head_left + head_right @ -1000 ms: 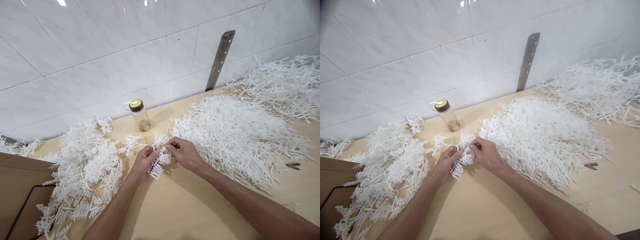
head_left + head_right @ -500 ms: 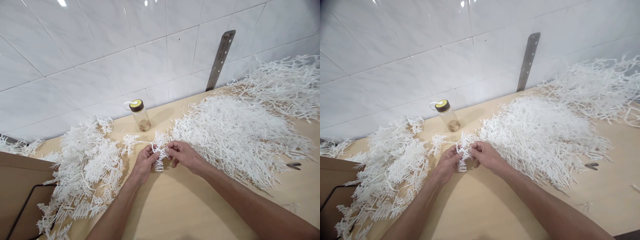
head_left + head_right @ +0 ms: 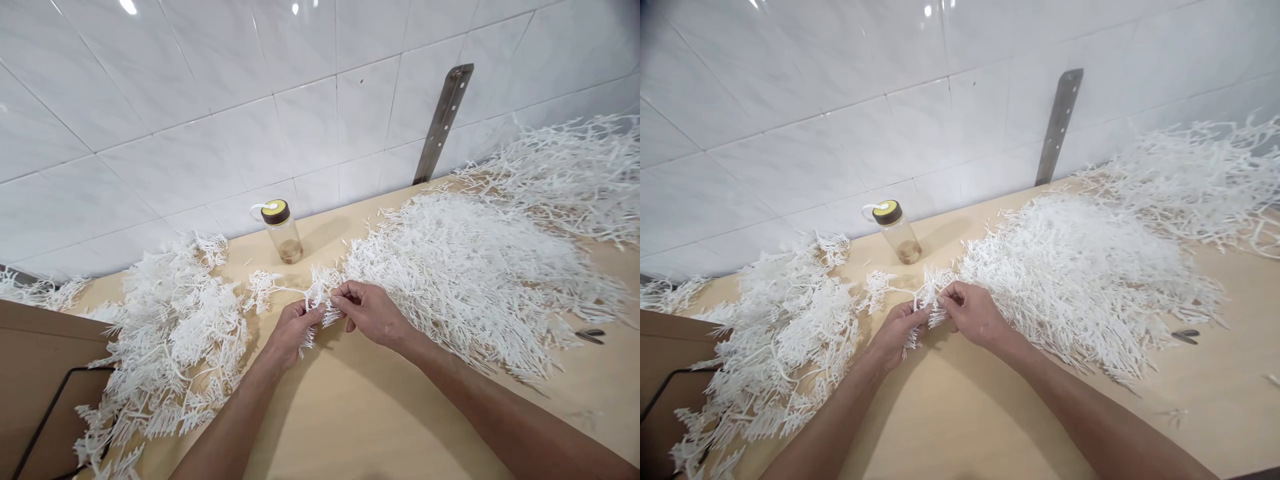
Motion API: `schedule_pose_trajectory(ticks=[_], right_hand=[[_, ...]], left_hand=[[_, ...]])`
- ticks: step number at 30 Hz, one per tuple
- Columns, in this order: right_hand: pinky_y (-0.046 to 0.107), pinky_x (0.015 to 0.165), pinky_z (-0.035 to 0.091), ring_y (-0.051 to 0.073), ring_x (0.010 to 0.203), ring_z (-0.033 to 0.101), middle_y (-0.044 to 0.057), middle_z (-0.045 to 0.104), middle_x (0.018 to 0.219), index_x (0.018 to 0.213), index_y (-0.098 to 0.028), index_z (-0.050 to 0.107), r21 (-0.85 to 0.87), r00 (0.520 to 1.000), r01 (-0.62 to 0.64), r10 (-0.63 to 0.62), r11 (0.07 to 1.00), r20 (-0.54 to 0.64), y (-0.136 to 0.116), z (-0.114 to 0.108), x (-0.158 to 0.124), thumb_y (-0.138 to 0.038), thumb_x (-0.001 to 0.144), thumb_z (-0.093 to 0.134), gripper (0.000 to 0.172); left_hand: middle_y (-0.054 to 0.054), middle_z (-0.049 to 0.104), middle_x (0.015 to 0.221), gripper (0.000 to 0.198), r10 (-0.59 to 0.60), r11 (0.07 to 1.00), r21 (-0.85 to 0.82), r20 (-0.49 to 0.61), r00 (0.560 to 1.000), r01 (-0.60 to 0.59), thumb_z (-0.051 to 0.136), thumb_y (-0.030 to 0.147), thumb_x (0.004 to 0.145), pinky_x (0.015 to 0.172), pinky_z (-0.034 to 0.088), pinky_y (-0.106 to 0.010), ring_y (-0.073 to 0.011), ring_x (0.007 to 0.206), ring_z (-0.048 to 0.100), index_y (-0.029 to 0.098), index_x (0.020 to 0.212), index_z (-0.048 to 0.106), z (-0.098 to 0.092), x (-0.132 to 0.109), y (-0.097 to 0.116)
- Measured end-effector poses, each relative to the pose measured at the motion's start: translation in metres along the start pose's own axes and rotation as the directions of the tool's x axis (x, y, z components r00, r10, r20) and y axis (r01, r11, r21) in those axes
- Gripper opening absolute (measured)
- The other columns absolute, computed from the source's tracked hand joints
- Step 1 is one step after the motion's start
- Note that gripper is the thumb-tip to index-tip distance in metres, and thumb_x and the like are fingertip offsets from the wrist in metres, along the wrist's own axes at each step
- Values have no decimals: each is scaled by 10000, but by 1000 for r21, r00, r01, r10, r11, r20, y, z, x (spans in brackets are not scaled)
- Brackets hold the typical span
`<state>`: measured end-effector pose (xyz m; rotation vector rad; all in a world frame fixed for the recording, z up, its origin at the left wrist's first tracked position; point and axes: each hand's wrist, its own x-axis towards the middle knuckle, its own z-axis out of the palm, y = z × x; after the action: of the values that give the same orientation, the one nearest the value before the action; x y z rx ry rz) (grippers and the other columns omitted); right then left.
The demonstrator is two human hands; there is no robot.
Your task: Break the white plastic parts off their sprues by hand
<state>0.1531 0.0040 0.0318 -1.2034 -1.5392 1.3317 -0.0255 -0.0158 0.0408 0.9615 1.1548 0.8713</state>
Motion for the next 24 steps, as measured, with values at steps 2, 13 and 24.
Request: schedule_pose_trajectory(ticks=[2, 13, 24], right_hand=[[250, 489, 542, 156, 629, 613, 18, 639, 730, 849, -194, 661, -68, 999, 38, -39, 997, -13, 3, -1, 0, -373, 871, 580, 198], [299, 619, 472, 189, 705, 610, 41, 669, 771, 867, -203, 631, -365, 956, 235, -282, 901, -82, 1, -3, -7, -299, 942, 488, 187], [308, 686, 445, 179, 744, 590, 35, 656, 814, 862, -194, 601, -468, 923, 295, -375, 833, -85, 12, 1, -5, -216, 965, 476, 163]], left_hand=[[49, 450, 486, 426, 23, 1000, -12, -7, 1000, -23, 789, 516, 712, 455, 207, -238, -60, 428, 326, 147, 684, 577, 0, 1, 0], [3, 561, 585, 385, 51, 998, 27, 20, 998, -52, 819, 476, 696, 477, 306, -226, -89, 493, 438, 141, 709, 630, 8, 3, 3], [-59, 667, 709, 396, 50, 998, 27, 47, 998, -51, 811, 487, 710, 605, 425, -264, -160, 649, 583, 115, 781, 694, 0, 6, 1]])
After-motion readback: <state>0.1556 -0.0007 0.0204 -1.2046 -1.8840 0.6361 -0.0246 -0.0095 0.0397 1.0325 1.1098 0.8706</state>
